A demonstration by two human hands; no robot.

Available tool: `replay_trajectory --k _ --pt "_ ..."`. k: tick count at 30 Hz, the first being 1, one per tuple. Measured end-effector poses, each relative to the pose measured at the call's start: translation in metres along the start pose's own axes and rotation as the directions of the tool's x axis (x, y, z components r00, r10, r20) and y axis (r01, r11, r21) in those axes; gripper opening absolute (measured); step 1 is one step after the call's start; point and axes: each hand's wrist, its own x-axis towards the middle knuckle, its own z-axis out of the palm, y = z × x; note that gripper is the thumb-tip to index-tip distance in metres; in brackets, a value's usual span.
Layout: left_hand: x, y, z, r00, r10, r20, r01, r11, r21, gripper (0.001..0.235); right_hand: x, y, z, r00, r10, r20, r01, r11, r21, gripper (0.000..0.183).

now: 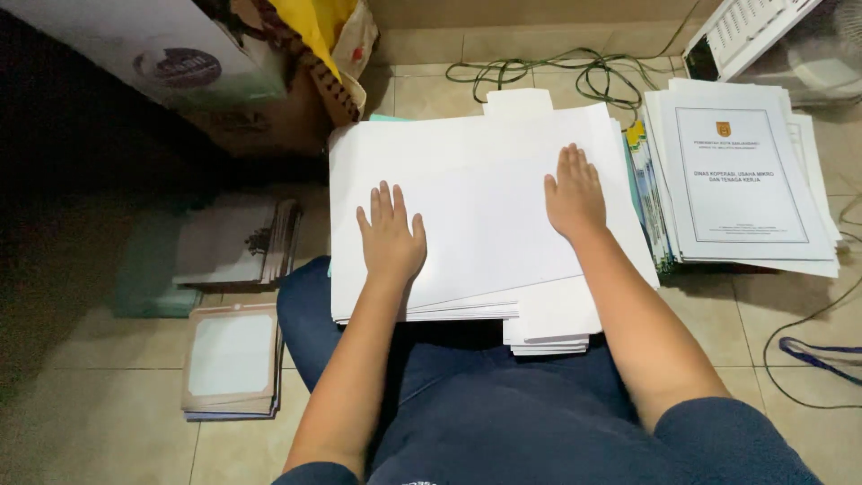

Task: The person sits on the floor and repeatedly picks up sheets of paper from a pile on their lap, aligns them, and places them onto a stack on the floor to their right. They continue this process throughout the clip.

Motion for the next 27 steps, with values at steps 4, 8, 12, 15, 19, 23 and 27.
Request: replay_trajectory --k 4,8,12,15,19,23,27 --pt "-0.003 0.004 -0.002 1.000 -0.005 0.012 0.005 0.998 0.055 0.070 -0.011 -0.006 -0.002 1.000 -0.018 0.018 0.020 0.998 -0.064 0.065" --pt "0.022 0.032 0.022 0.995 0.077 0.062 -0.086 0.983 0.163 0.064 -0.014 -0.094 0.004 0.987 -0.146 0.062 0.151 0.985 -0.080 0.066" --pt "0.046 0.051 0.022 0.981 0.138 0.133 -0.132 0.990 -0.051 0.056 -0.011 -0.129 0.023 0.950 -0.313 0.017 0.309 0.945 0.108 0.057" --pt "0.040 0.045 0.005 0.987 0.077 0.144 -0.073 0.997 -0.027 0.058 -0.003 -0.113 0.008 0.944 -0.321 0.079 0.310 0.942 0.127 0.056" --pt "0.036 0.002 0.017 0.999 -0.019 0.042 0.017 0.999 0.037 0.061 0.007 -0.046 -0.005 0.998 -0.040 0.046 0.037 0.997 0.066 0.064" --pt "0.025 -0.011 0.006 1.000 -0.025 0.016 0.024 0.996 0.083 0.063 -0.002 -0.012 -0.010 0.999 0.020 0.041 -0.018 0.998 -0.054 0.065" --pt "0.026 0.005 -0.003 1.000 0.009 0.014 -0.012 0.976 0.218 0.061 -0.003 -0.034 -0.013 0.999 0.016 0.034 -0.009 0.980 -0.196 0.065"
